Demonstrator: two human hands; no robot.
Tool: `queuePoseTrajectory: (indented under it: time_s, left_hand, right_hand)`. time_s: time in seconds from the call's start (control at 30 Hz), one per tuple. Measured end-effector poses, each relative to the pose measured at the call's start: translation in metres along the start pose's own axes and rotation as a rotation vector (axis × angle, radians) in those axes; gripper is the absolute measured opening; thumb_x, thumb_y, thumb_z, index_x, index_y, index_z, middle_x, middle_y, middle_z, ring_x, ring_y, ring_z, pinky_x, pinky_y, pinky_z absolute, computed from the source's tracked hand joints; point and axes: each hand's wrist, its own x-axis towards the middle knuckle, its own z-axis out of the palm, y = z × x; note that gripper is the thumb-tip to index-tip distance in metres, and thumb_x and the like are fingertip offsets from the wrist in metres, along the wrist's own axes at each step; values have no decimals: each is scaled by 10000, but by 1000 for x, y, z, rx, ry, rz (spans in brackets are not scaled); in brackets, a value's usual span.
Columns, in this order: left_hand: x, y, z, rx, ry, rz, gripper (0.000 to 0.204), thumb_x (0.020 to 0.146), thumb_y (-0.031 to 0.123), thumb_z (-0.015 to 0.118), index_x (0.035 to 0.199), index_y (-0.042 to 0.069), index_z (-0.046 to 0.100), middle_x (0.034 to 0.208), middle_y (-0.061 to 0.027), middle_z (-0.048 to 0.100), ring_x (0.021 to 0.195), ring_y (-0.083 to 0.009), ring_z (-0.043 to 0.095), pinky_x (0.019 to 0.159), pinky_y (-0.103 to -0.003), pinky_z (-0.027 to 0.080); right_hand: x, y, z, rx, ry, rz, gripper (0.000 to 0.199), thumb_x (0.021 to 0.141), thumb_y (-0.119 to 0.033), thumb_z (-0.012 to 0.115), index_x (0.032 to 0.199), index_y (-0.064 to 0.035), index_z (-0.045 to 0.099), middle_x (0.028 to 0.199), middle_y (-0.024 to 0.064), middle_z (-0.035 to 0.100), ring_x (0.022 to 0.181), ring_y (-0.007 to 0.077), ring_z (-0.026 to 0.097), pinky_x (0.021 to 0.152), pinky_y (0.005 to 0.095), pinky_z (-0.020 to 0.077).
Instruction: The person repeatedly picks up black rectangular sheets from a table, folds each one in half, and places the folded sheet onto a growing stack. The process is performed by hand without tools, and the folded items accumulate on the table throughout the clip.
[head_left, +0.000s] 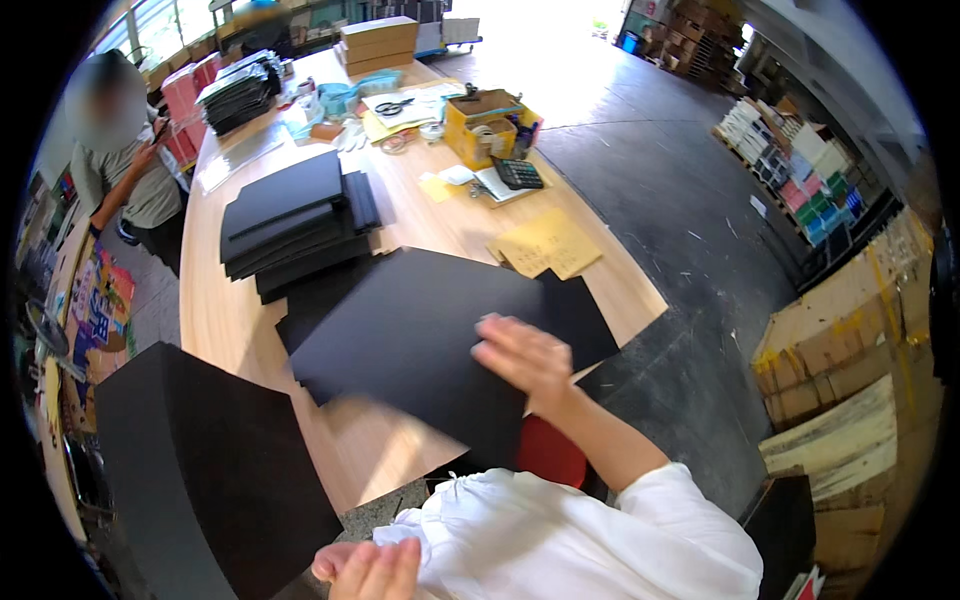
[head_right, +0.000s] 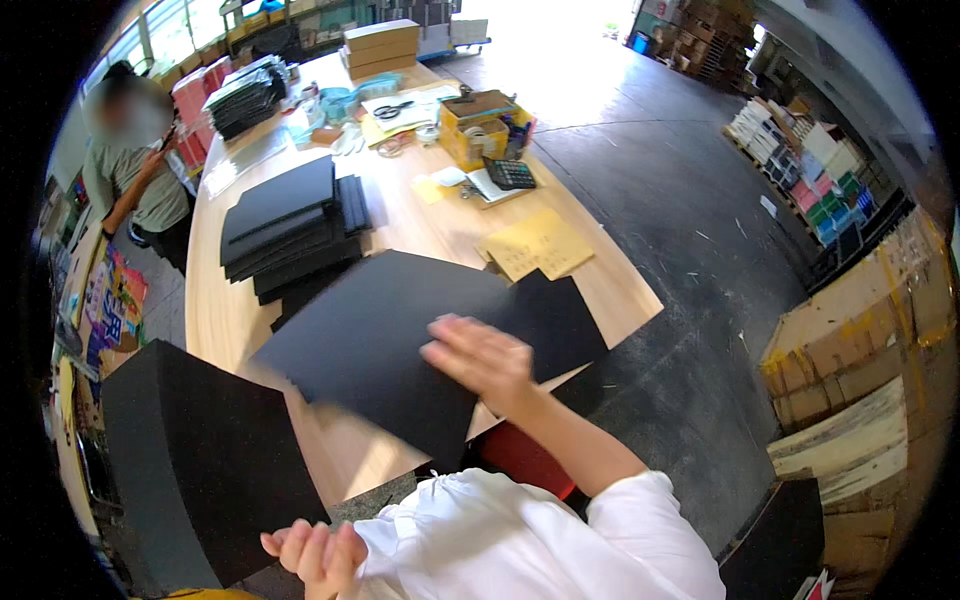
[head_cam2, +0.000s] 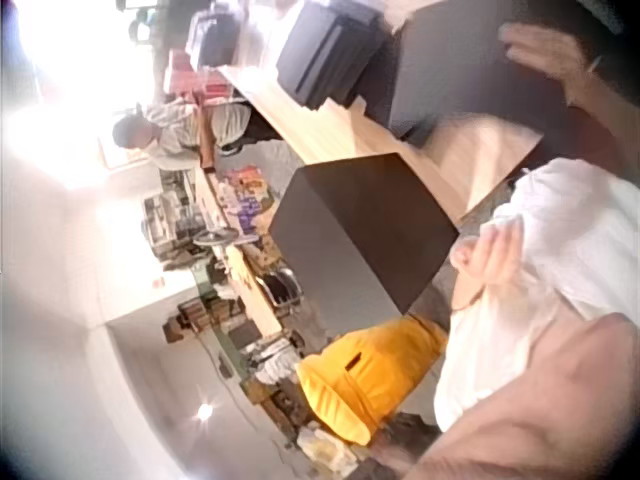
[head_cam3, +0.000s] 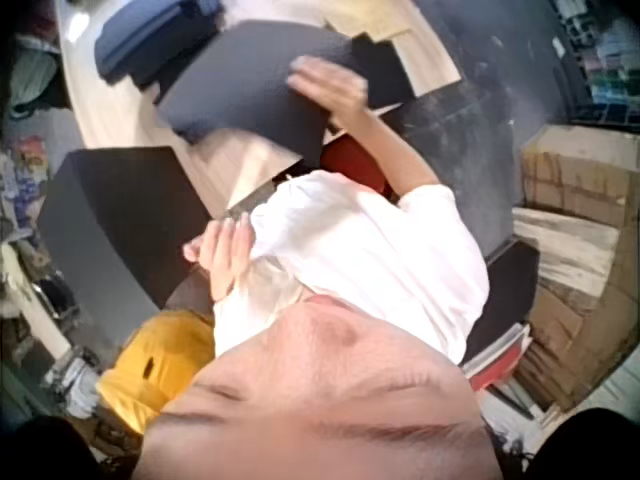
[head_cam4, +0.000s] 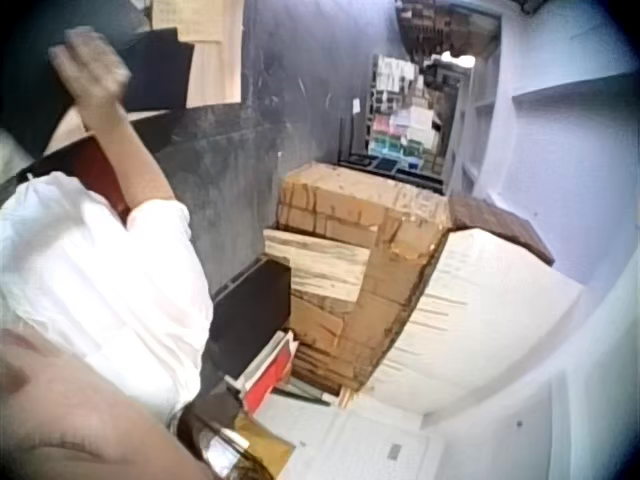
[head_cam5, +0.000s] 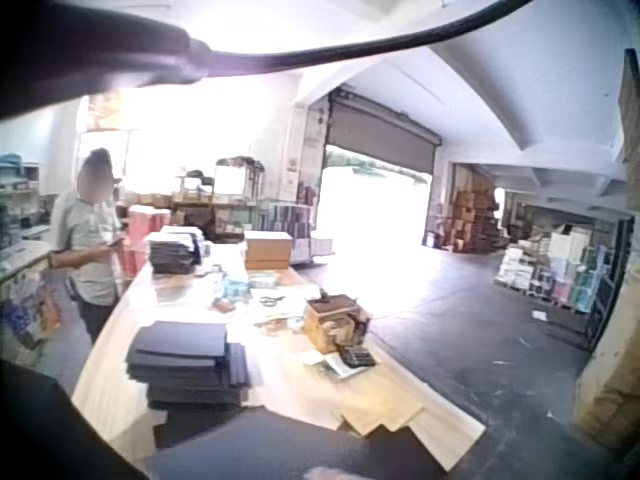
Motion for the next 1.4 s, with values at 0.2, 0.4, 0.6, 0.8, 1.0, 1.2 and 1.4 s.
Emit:
queuePoseTrajectory:
  time_s: [0.2, 0.4, 0.6, 0.8, 1.0, 1.2, 1.4]
  left_hand:
    - [-6, 19, 15, 16, -272, -299, 230, 821, 54, 658, 1030, 151, 662, 1169, -76, 492, 1192, -290, 498, 1134, -607, 244]
    - [10, 17, 16, 11, -306, -305, 220, 831, 50, 655, 1032, 140, 647, 1158, -79, 490, 1169, -286, 508, 1116, -613, 268]
    - [-6, 18, -7, 104, -180, -378, 196, 861, 42, 630, 1031, 138, 613, 1103, -78, 498, 1121, -283, 520, 1082, -572, 338]
    - [-21, 8, -51, 332, 157, -440, 138, 832, 146, 631, 945, 223, 619, 999, 13, 525, 971, -181, 523, 1014, -415, 386]
    - [-48, 15, -95, 672, 314, -617, 130, 888, 173, 508, 973, 94, 564, 980, -87, 491, 980, -261, 512, 1004, -484, 408]
    - [-62, 12, -101, 570, 585, -915, 213, 936, 155, 455, 1034, 5, 571, 1122, -157, 552, 1097, -302, 532, 1022, -463, 400]
    - [-74, 17, -101, 580, 608, -990, 254, 971, 186, 460, 1062, -13, 588, 1116, -166, 579, 1098, -324, 550, 1015, -480, 409]
  right_hand:
    - [-144, 61, -47, -633, -146, 331, 476, 767, 19, 543, 1210, -99, 672, 1232, 145, 648, 1168, 328, 611, 1008, 443, 488]
    - [-235, 83, -36, -432, -627, 553, 544, 813, -541, 672, 1212, -170, 669, 1352, 112, 578, 1259, 261, 549, 970, 382, 502]
    - [-175, 93, -16, -580, -961, 622, 357, 852, -453, 663, 957, -116, 713, 1098, 80, 697, 902, 251, 691, 768, 378, 557]
    - [5, 8, 77, 47, -365, 58, 198, 831, -158, 712, 1005, -63, 716, 1085, 92, 710, 928, 264, 697, 828, 378, 562]
    - [156, -163, 132, 832, -330, -570, 281, 755, -74, 760, 1031, -41, 717, 1145, 111, 692, 1017, 274, 683, 892, 380, 551]
    - [200, -242, 169, 1063, -529, -964, 291, 830, -251, 720, 1074, -93, 720, 1226, 114, 656, 1169, 276, 608, 1028, 396, 472]
    - [212, -252, 186, 1149, -755, -994, 275, 840, -294, 715, 1036, -104, 746, 1184, 127, 677, 1151, 278, 621, 972, 372, 506]
